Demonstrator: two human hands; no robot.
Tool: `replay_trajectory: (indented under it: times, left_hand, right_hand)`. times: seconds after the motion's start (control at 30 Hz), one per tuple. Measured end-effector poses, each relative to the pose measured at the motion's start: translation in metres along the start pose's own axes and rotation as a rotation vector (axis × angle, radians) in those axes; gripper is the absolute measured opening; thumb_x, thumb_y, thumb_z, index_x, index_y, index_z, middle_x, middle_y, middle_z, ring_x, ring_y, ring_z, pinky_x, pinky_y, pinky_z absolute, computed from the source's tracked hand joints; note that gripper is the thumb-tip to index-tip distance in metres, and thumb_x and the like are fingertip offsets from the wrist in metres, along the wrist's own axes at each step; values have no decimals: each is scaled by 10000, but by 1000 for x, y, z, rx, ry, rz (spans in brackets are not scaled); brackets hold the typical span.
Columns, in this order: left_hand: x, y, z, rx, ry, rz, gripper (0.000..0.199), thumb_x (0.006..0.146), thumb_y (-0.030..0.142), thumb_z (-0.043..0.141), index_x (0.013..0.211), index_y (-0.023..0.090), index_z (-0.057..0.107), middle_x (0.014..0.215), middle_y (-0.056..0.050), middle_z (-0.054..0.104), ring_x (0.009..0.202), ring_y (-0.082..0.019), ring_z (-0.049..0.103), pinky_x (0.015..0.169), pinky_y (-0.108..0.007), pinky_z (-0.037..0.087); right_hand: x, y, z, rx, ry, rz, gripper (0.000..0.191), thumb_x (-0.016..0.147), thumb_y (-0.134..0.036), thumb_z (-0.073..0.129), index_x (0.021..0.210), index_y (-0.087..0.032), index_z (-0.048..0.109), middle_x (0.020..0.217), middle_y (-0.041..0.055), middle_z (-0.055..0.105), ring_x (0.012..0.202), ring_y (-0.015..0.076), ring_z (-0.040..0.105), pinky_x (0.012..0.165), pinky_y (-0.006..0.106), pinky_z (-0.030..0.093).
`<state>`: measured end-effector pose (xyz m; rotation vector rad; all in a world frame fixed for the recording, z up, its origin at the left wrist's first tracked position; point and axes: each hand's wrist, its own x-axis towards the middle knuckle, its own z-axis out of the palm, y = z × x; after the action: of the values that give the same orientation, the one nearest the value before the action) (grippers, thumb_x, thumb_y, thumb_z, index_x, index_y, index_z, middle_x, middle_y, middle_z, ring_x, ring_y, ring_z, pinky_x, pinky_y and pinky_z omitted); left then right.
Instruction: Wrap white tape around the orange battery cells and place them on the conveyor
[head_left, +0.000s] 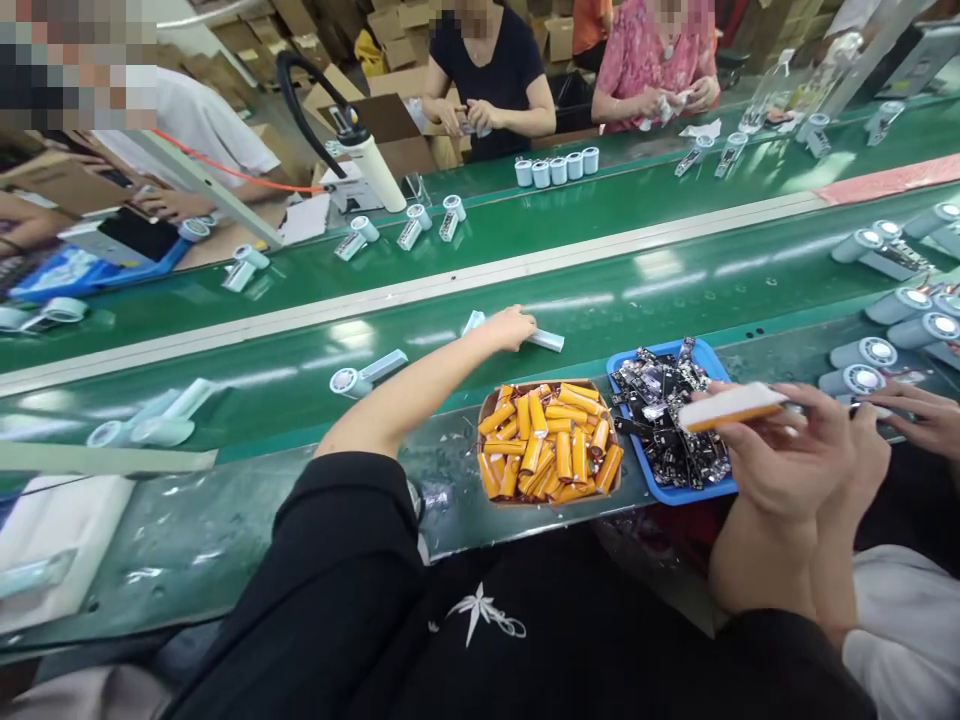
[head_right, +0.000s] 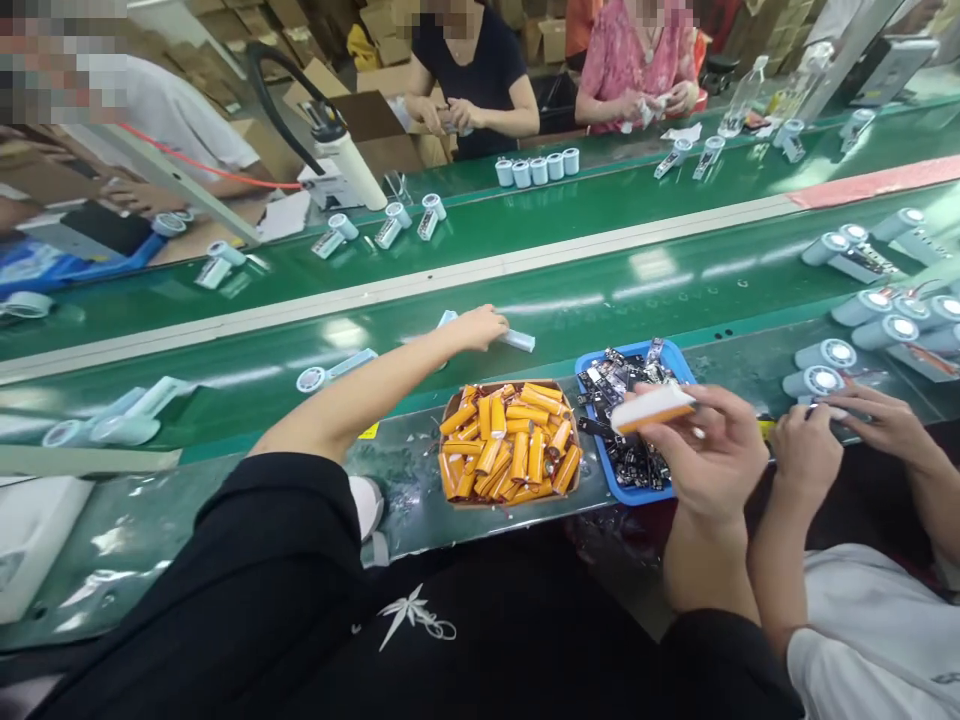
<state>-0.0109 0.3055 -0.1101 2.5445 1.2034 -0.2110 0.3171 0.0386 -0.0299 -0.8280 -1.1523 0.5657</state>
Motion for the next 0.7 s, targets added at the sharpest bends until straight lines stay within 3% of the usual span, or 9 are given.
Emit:
replay_trajectory:
  times: [0.1, 0.2, 0.33, 0.43, 0.57, 0.7]
  left_hand:
    - [-5, -13, 5, -113, 8, -18, 165, 737, 229, 766, 884, 236, 838, 1122, -48, 837, 1139, -258, 698, 1127, -338, 490]
    - [0, -17, 7, -236, 70, -25, 221, 816, 289, 728, 977, 217, 860, 1205, -31, 839, 1083, -224, 735, 985, -271, 528]
    - [5, -15, 14, -341, 221, -65, 350, 904, 263, 627, 1149, 142, 845, 1168, -88, 838, 1034, -225, 734, 976, -297, 531]
    - [11, -12, 20, -387, 293, -85, 336, 867, 215, 650, 1124, 122, 845, 1058, -97, 834, 978, -237, 719, 946, -309, 526]
    - [20, -9, 22, -439, 325, -83, 241, 852, 174, 678, 1029, 144, 839, 1027, -85, 825, 954, -228, 711, 899, -291, 511]
    - [24, -7, 24, -474, 334, -92, 164, 885, 181, 691, 989, 162, 816, 1049, -92, 818, 975, -232, 709, 906, -299, 510]
  right_hand:
    - [36, 24, 47, -124, -270, -21, 416, 843, -272, 965, 1216, -293, 784, 1075, 18, 834, 975, 268, 842, 889, 416, 748]
    - [67, 84, 98, -235, -548, 110, 393, 863, -280, 878, 1240, -235, 775, 1042, 28, 834, 970, 251, 836, 998, 424, 710]
    - [82, 153, 151, -569, -842, 309, 429, 846, -139, 782, 1270, -176, 725, 1052, 56, 846, 1042, 247, 825, 1025, 398, 668]
    - [79, 169, 168, -757, -953, 305, 448, 903, -113, 741, 1346, -153, 695, 1070, 70, 848, 1035, 244, 815, 1040, 376, 630]
    - [76, 169, 170, -951, -1040, 280, 451, 965, -137, 732, 1412, -159, 678, 1062, 81, 840, 1047, 269, 794, 1027, 363, 594]
    - [74, 175, 170, -1132, -1110, 277, 450, 990, -188, 769, 1432, -144, 696, 1149, 181, 817, 1114, 355, 773, 1033, 422, 579]
